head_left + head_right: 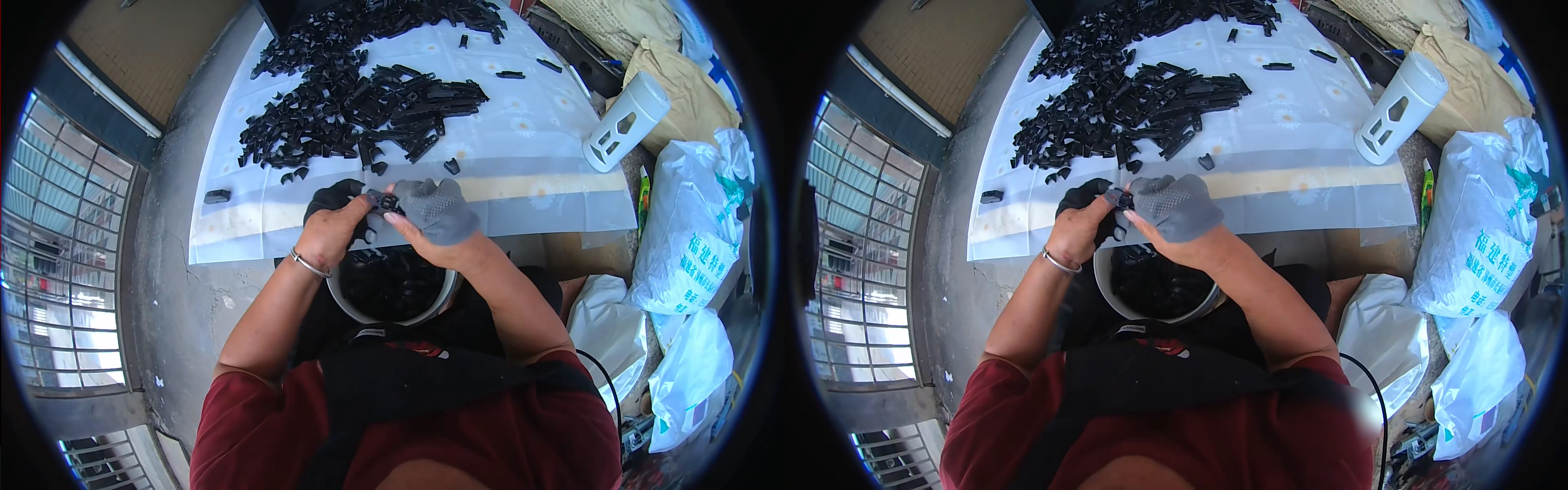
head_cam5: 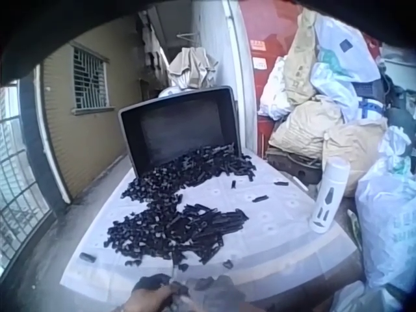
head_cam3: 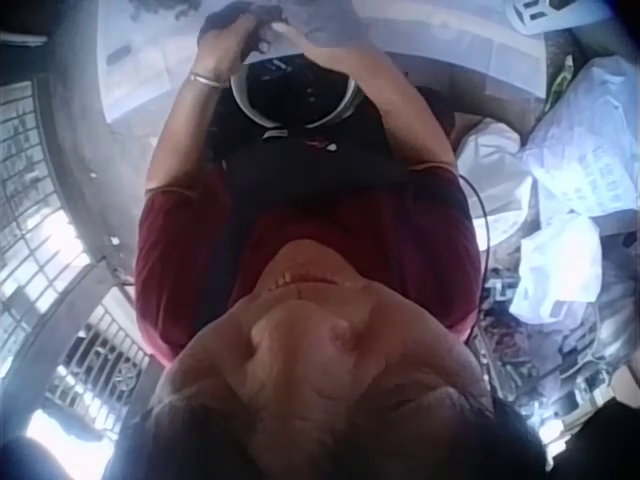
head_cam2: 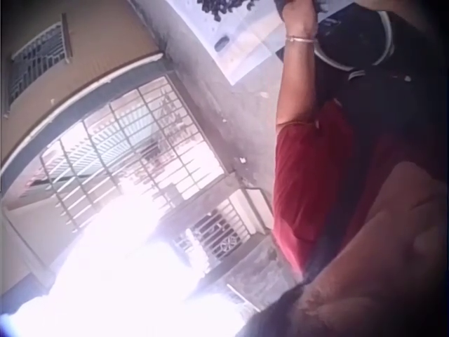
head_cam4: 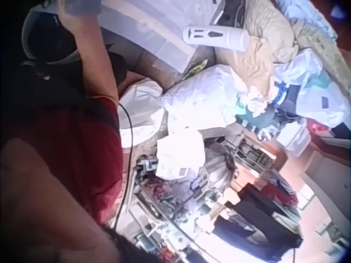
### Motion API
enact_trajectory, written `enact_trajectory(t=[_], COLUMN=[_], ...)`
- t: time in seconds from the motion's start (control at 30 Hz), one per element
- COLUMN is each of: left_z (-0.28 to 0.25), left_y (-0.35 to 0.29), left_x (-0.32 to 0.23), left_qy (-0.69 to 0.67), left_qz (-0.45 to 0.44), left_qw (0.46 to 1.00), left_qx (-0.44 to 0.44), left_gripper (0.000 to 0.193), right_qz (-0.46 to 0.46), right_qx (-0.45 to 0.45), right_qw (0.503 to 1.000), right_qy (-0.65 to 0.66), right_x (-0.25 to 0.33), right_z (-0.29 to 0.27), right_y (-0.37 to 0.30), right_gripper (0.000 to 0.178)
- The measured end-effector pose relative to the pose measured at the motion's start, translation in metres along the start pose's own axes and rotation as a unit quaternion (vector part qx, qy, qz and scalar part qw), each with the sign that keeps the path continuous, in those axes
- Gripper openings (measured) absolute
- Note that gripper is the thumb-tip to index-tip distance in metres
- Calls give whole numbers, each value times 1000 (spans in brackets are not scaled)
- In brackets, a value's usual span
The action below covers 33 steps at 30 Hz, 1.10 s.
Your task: Sorting and inspecting small black plastic components on a workbench.
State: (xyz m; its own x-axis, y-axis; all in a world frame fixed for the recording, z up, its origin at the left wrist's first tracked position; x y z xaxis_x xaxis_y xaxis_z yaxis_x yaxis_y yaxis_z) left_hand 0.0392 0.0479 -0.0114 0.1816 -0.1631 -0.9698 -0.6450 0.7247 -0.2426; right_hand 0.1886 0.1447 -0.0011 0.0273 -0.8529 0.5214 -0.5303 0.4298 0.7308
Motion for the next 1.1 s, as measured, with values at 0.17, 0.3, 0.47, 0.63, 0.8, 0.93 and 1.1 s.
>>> enact_trajectory(t=[0.17, 0.3, 0.47, 0.63, 0.8, 0.93, 1.1], left_z=[11, 10, 6, 3, 5, 3, 7], left_y=[-27, -19, -14, -8, -7, -8, -17], left_x=[-5, 2, -8, -2, -8, -6, -18], left_qy=[293, 93, 27, 45, 3, 30, 197], left_qz=[377, 82, 69, 120, 99, 98, 166], left_qw=[878, 992, 997, 990, 994, 993, 966], left_qx=[-9, 14, -18, -52, -54, -50, -39], left_gripper=[34, 37, 42, 41, 40, 41, 41], right_qz=[-28, 11, -17, -49, -68, -71, -137], right_qx=[19, 3, -48, -9, -30, -35, 26], right_qw=[996, 1000, 998, 997, 995, 995, 974], right_qy=[-78, 29, 26, -62, -62, -67, -176], right_x=[0, 1, 1, 2, 0, 7, 5], right_z=[10, 10, -7, -12, -12, -13, -5], right_y=[-8, -5, 2, 2, -1, 3, 0], right_gripper=[27, 27, 25, 20, 19, 22, 23])
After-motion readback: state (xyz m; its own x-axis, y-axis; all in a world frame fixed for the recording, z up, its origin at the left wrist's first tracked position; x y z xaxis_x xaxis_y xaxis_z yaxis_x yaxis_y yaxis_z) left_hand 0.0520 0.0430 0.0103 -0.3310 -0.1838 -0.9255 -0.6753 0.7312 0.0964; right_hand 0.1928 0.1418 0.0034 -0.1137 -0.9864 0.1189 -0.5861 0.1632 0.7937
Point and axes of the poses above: each hand's wrist, its own y-axis towards the middle knuckle, its own z-axis out of the palm, x = y × z, the point moved 1 cm from there along y, towards the middle knuckle, and after that the axes turned 15 degrees about -x, right-handed, at the moved point
